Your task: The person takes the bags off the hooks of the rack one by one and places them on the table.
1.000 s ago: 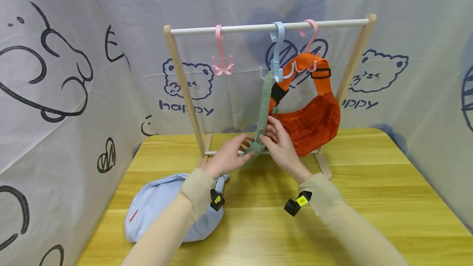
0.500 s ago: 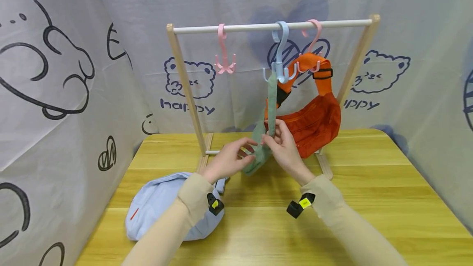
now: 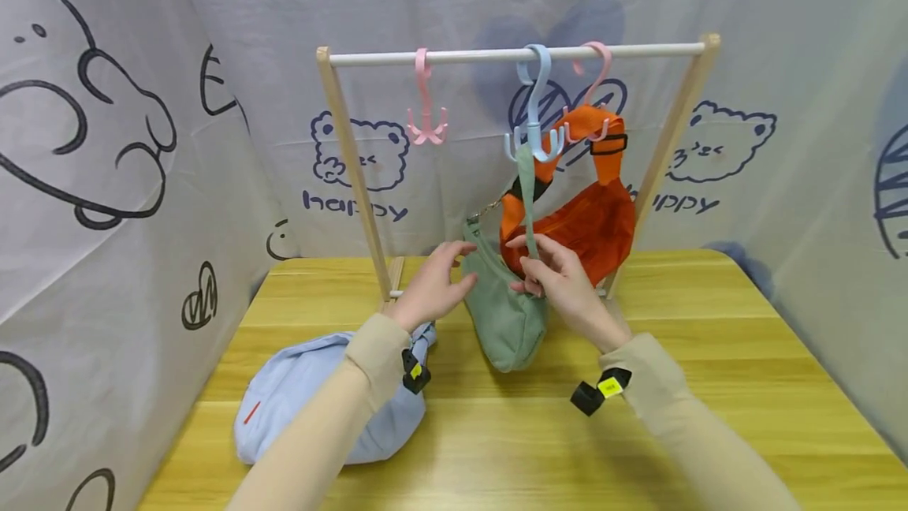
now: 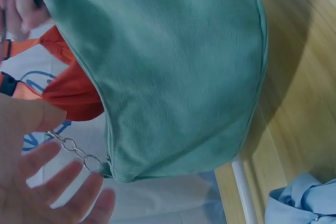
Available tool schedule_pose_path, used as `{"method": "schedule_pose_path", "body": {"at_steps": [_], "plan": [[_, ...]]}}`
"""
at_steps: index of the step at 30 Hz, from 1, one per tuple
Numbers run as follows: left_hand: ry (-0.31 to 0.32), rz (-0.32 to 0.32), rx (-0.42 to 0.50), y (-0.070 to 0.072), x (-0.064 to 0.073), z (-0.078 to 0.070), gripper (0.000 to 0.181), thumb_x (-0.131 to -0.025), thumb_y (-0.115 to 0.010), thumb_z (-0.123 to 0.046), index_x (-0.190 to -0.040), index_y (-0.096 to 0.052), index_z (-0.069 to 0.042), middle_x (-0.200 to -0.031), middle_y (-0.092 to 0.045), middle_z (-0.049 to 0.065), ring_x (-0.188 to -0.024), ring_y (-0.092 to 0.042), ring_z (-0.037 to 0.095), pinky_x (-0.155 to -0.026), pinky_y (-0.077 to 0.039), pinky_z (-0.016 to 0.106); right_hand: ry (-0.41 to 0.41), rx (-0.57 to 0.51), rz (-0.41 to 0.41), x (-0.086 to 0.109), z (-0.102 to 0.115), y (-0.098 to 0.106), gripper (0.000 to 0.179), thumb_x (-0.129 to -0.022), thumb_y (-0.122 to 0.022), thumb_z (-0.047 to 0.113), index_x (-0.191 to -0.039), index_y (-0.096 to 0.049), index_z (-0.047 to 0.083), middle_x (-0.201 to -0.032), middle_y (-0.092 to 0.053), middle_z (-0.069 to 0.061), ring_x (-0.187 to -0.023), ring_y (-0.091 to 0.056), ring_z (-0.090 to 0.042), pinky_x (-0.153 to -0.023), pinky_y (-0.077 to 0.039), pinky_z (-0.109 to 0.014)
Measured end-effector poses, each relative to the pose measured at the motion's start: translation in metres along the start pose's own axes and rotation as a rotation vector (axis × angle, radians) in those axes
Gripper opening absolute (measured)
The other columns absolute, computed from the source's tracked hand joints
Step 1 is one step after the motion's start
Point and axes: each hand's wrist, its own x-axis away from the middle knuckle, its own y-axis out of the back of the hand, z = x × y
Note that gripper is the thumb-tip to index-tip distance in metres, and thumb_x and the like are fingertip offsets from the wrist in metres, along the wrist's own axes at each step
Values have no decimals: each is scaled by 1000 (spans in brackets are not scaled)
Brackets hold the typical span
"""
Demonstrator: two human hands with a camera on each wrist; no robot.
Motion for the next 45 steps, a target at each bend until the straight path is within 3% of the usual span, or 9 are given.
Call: {"method": "schedule_pose_path", "body": {"at_steps": [7,15,21,25,30,35,41,45], "plan": [[95,-43,-42,-5,-23,5,68,-100,-59,-21,-159,-27,-10,-161,-32,19,-145,-38,39,-120,-34,53,-39,-53,101,0,5,16,25,-106,-42,8,-123,-61,8,-63,-37,2,-53,-35,-11,-78,-61,-31],[154,1,-9,-22,-46,10,73,-104,-51,-30,-162,-13,-9,-167,-22,18,-153,-27,37,-125,-24,52,-52,-125,170,-1,5,23,28,-106,-40,7,-121,-63,15,-64,-37,3,-53,-30,-14,-74,-58,-27],[149,4,24,-30,-57,11,75,-103,-53,-28,-163,-12,-9,-168,-20,18,-155,-20,38,-127,-17,55,-44,-173,201,-1,4,25,37,-106,-38,4,-115,-68,24,-64,-38,3,-51,-22,-20,-69,-56,-26],[174,29,75,-34,-63,12,74,-103,-51,-27,-163,-11,-12,-167,-23,17,-154,-25,38,-125,-23,55,-25,-206,226,-1,4,28,37,-105,-39,3,-114,-69,23,-64,-35,2,-52,-21,-21,-66,-54,-24],[197,55,84,-38,-67,13,68,-104,-50,-30,-162,-19,-14,-157,-39,19,-145,-39,39,-117,-36,54,-15,-247,254,0,3,32,36,-105,-40,4,-115,-70,21,-64,-34,0,-52,-20,-22,-62,-52,-22],[207,46,19,-34,-66,15,54,-103,-52,-35,-152,-41,-17,-146,-43,19,-132,-45,38,-109,-40,53,30,-230,263,-1,0,38,37,-105,-40,4,-116,-70,22,-63,-36,0,-50,-22,-22,-62,-52,-23],[168,31,-7,-21,-63,14,35,-101,-55,-34,-125,-59,-8,-137,-48,19,-128,-44,38,-108,-38,52,94,-155,195,-1,-2,44,31,-104,-42,1,-117,-68,14,-61,-41,1,-47,-30,-17,-62,-52,-24],[124,22,18,-6,-61,8,28,-101,-55,-30,-111,-64,-5,-127,-56,20,-118,-54,33,-101,-46,45,97,-64,128,-2,2,45,23,-102,-46,1,-117,-64,4,-60,-47,2,-48,-38,-14,-62,-54,-25]]}}
